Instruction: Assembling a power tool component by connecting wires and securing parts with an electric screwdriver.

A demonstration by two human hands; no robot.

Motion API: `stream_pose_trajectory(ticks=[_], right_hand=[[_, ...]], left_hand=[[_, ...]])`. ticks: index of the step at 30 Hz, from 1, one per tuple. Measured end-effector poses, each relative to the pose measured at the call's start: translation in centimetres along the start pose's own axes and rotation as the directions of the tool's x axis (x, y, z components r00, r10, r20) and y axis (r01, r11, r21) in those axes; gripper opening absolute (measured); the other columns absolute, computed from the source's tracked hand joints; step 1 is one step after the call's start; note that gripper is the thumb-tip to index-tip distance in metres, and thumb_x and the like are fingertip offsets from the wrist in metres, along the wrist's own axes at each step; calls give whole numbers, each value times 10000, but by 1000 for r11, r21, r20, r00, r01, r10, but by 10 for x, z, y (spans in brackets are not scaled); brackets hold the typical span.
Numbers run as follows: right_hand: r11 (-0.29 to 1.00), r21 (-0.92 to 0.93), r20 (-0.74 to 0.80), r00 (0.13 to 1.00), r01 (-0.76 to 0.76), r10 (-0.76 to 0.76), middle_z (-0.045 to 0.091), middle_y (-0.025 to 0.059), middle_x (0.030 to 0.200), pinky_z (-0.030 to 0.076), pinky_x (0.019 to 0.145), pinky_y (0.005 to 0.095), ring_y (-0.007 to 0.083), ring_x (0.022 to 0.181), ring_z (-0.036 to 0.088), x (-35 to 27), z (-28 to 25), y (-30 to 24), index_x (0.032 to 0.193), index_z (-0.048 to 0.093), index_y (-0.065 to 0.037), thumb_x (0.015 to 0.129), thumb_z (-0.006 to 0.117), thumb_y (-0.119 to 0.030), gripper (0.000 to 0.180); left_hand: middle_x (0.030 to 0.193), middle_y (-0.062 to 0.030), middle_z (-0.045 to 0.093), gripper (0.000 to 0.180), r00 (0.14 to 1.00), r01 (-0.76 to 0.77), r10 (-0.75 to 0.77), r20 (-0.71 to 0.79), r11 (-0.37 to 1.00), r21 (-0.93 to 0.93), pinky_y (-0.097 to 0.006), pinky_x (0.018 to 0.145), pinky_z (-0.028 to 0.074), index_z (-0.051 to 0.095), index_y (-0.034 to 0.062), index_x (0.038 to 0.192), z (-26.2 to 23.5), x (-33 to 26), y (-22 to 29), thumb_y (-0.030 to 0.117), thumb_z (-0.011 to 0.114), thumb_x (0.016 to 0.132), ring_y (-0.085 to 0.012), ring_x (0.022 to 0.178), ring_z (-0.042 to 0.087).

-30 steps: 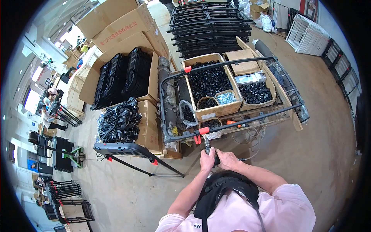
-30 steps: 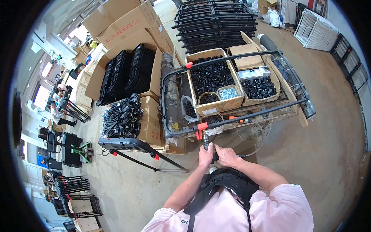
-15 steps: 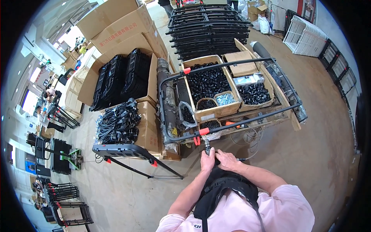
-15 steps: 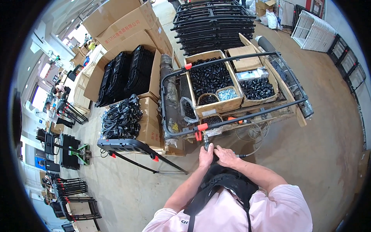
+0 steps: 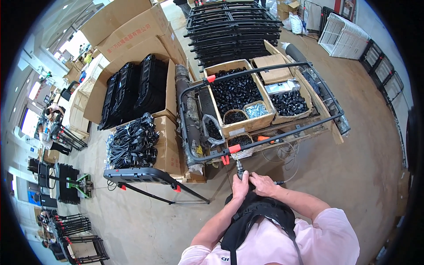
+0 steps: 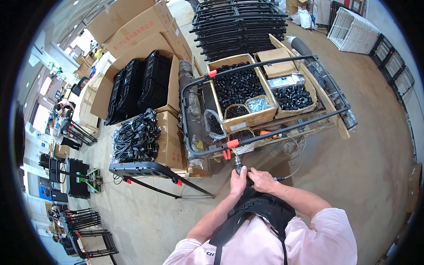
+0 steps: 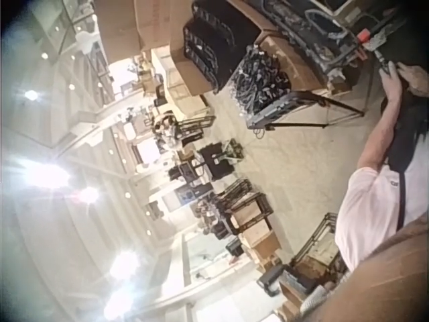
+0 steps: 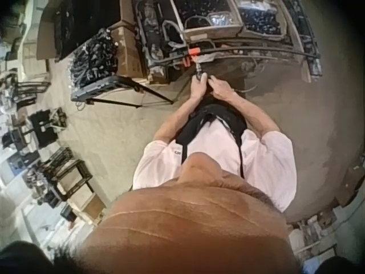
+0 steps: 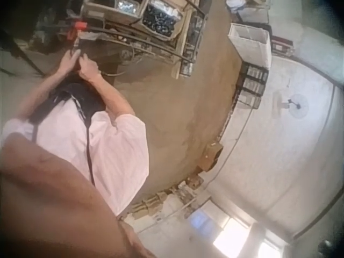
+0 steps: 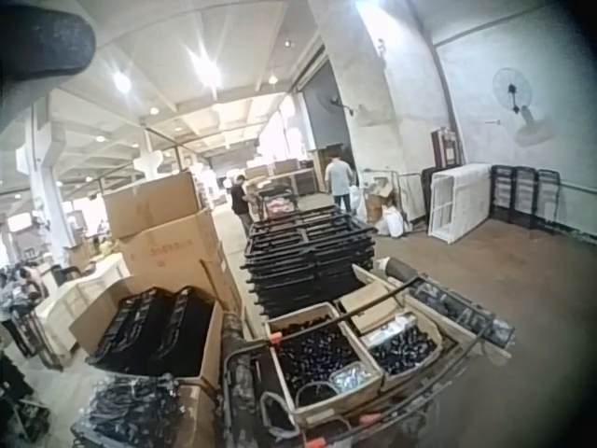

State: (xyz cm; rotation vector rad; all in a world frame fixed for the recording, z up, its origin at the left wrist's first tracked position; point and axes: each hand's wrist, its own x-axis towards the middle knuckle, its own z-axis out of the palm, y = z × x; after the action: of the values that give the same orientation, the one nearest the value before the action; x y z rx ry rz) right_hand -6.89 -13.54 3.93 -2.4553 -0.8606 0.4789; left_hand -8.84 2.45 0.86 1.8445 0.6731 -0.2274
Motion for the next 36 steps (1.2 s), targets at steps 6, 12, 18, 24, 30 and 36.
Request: stream_pose_trajectory(ticks=[6,12,18,24,30,36], right_hand=[[999,-19,-19,999,49,-49,592,182,1187,596,862,509,410,1071,694,-12,13,5,1216,600,-10,741,824,-142,542],[992,78,-26,995,-98,100,573,165,1150,599,847,495,381,1081,699,-54,5,45,1259,578,-71,743,799,-135,565],[829,214,-241,795,-516,557,614,198,1222,585,923,527,436,1062,685,-97,-57,144,1327,625,-31,775,757,-191,590],[636,317,-337,543,-704,769,583,244,1252,578,944,534,473,1096,668,-80,-123,303,1346,569,18,809,759,-192,606],[609,267,-257,554,-747,792,515,316,1408,574,967,539,485,1188,638,-59,-121,457,1399,509,54,842,737,-180,645],[518,263,-48,525,-814,850,485,314,1480,555,1026,527,471,1248,613,-51,-139,483,1510,441,13,870,689,-170,710]], left_hand=[[1008,-238,706,558,998,14,-10,57,997,-70,-486,873,527,606,-44,1148,4,-4,-25,503,643,1041,-358,955,682],[1129,-292,722,558,915,-63,-58,400,958,281,-494,939,535,638,-22,1232,23,3,-5,506,591,1058,-433,1099,704],[1118,-175,715,268,670,-631,449,591,764,134,-470,909,552,722,63,1164,80,36,132,284,656,1028,-361,1039,710],[1031,-142,697,151,445,-895,738,508,351,275,-476,883,500,746,68,1027,206,158,247,196,711,955,-361,1005,642],[1083,-134,688,169,509,-722,554,659,-142,677,-480,994,437,721,72,1035,294,288,276,172,617,948,-317,1090,612],[1024,-153,729,164,601,-677,327,729,-276,682,-454,1025,412,686,56,1028,320,307,283,172,594,957,-310,1071,638]])
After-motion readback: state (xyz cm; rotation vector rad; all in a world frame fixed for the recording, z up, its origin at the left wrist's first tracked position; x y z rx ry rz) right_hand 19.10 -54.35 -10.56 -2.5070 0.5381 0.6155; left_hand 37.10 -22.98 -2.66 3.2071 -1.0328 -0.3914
